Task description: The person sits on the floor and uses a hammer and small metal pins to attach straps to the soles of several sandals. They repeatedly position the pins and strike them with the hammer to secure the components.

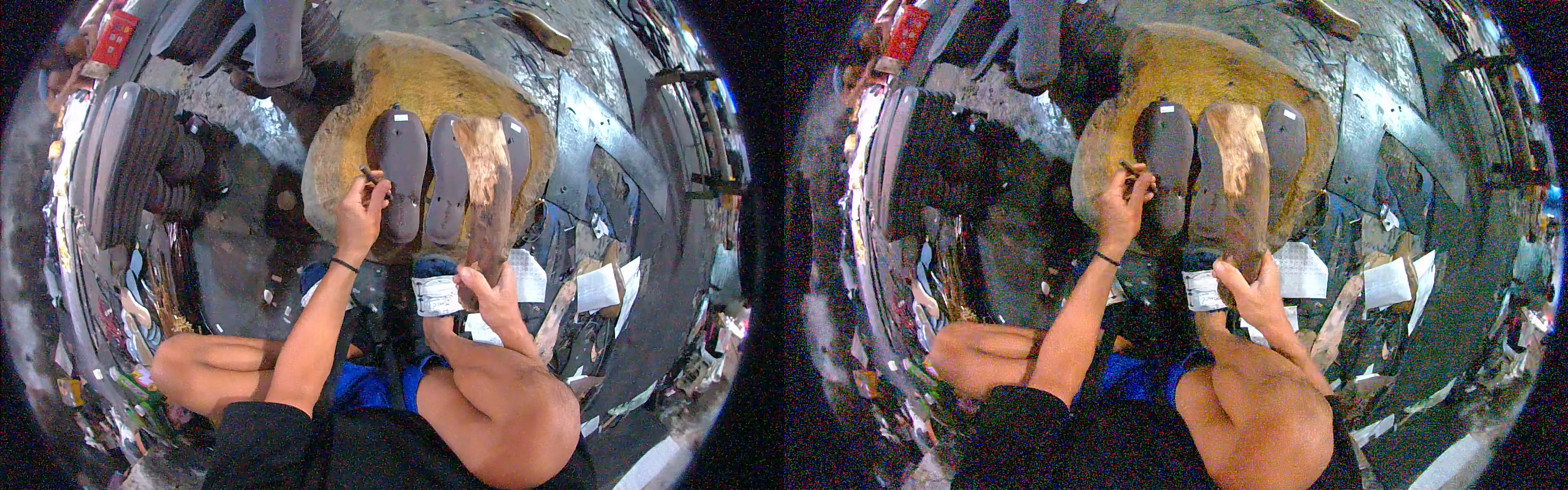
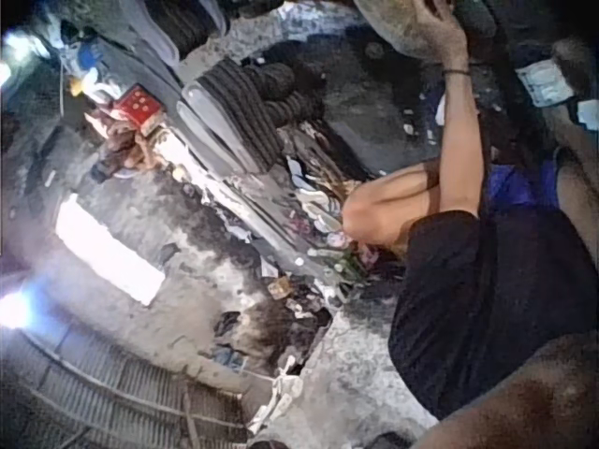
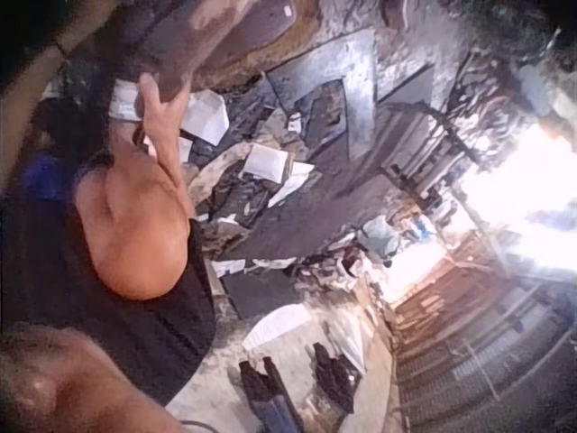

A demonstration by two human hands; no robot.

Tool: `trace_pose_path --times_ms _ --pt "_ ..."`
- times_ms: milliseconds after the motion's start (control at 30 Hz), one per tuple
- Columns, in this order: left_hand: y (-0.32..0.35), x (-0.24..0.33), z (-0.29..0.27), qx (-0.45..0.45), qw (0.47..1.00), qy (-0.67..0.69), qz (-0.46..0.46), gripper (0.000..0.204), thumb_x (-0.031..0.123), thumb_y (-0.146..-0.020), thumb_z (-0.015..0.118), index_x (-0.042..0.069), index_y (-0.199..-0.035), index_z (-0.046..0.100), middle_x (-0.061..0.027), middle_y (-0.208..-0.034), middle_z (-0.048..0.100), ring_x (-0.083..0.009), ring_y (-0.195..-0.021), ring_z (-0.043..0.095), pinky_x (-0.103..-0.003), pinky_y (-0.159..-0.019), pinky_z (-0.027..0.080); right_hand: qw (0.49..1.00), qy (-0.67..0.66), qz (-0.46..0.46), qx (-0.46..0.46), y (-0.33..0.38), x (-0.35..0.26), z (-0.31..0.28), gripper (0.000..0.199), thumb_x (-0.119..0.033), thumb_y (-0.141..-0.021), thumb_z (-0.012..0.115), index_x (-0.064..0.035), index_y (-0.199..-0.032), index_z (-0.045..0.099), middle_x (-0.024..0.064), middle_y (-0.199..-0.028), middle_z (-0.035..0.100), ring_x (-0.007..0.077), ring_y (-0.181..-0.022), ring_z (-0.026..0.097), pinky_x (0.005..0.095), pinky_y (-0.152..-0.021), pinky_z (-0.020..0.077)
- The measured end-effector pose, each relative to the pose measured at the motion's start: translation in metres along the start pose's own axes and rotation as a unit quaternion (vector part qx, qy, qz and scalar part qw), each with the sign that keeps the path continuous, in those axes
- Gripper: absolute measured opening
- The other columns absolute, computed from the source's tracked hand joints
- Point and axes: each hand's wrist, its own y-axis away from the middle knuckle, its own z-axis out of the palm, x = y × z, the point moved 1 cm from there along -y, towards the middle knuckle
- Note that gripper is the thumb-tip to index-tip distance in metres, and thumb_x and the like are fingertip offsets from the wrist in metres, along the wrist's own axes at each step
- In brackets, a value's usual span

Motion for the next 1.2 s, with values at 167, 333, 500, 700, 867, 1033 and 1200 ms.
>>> trace_pose_path --times_ms 167,333,500,700,867,1033,1200 --pt "0.003 -0.008 -0.014 0.009 0.985 -0.138 0.106 0.023 0.022 -0.094 0.067 0.005 -0.109 0.068 -0.0094 -0.092 0.074 -0.0151 -0.075 0.07 -0.031 -0.066 0.054 0.983 -0.098 -0.151 0.032 0.016 -0.119 0.016 0.075 -0.032 -0.072 0.074 0.0006 -0.132 0.044 0.0082 -0.092 0.064 0.02 -0.078 0.062 0.0319 -0.073 0.0487" --pt "0.007 -0.006 -0.009 -0.015 0.973 -0.18 0.14 0.02 0.017 -0.092 0.068 0.004 -0.106 0.069 -0.0138 -0.089 0.073 -0.0227 -0.077 0.072 -0.034 -0.067 0.055 0.86 -0.125 -0.493 -0.046 -0.005 -0.116 0.019 0.055 -0.033 -0.08 0.071 -0.0024 -0.121 0.051 0.0061 -0.09 0.064 0.0177 -0.076 0.062 0.0305 -0.067 0.0493" --pt "0.008 -0.027 -0.001 -0.027 0.968 -0.143 0.202 0.018 0.017 -0.091 0.068 0.003 -0.101 0.069 -0.0178 -0.088 0.071 -0.0345 -0.079 0.07 -0.042 -0.068 0.054 0.962 0.158 0.054 -0.216 -0.015 0.013 -0.012 0.038 -0.034 -0.088 0.068 -0.0054 -0.111 0.058 0.0039 -0.089 0.064 0.0154 -0.073 0.062 0.0292 -0.062 0.0499" --pt "-0.019 -0.007 -0.019 -0.132 0.983 -0.125 0.003 0.036 0.035 -0.099 0.057 0.0 -0.101 0.065 -0.0118 -0.094 0.072 -0.0216 -0.078 0.07 -0.035 -0.067 0.058 0.963 -0.143 0.033 0.226 0.017 0.057 -0.038 0.027 -0.025 -0.09 0.068 -0.0037 -0.104 0.056 0.0069 -0.083 0.063 0.0171 -0.07 0.063 0.0315 -0.057 0.0521" --pt "-0.035 0.007 -0.025 -0.078 0.991 0.08 -0.076 0.039 0.035 -0.102 0.051 -0.004 -0.104 0.055 -0.0132 -0.088 0.071 -0.0177 -0.079 0.071 -0.027 -0.064 0.057 0.729 0.498 -0.086 0.461 0.035 0.125 -0.09 0.069 -0.024 -0.078 0.077 -0.0018 -0.135 0.045 0.0223 -0.126 0.052 0.0378 -0.118 0.051 0.0499 -0.099 0.0421" --pt "-0.003 0.008 -0.046 0.004 0.981 0.173 -0.09 0.029 0.026 -0.105 0.047 -0.001 -0.111 0.057 -0.0102 -0.093 0.069 -0.0129 -0.075 0.064 -0.028 -0.068 0.053 0.833 0.443 -0.239 0.232 -0.051 0.034 -0.03 0.076 -0.018 -0.076 0.074 0.0002 -0.141 0.04 0.0282 -0.146 0.035 0.0439 -0.134 0.035 0.0495 -0.112 0.0289" --pt "0.012 0.042 -0.059 0.062 0.995 0.069 0.02 0.013 0.008 -0.099 0.046 0.002 -0.109 0.05 -0.0045 -0.094 0.06 -0.0119 -0.076 0.053 -0.027 -0.071 0.046 0.912 0.267 -0.256 0.177 -0.068 0.01 -0.003 0.069 -0.014 -0.076 0.068 -0.0006 -0.139 0.046 0.0284 -0.144 0.038 0.0436 -0.134 0.037 0.0482 -0.113 0.0302"
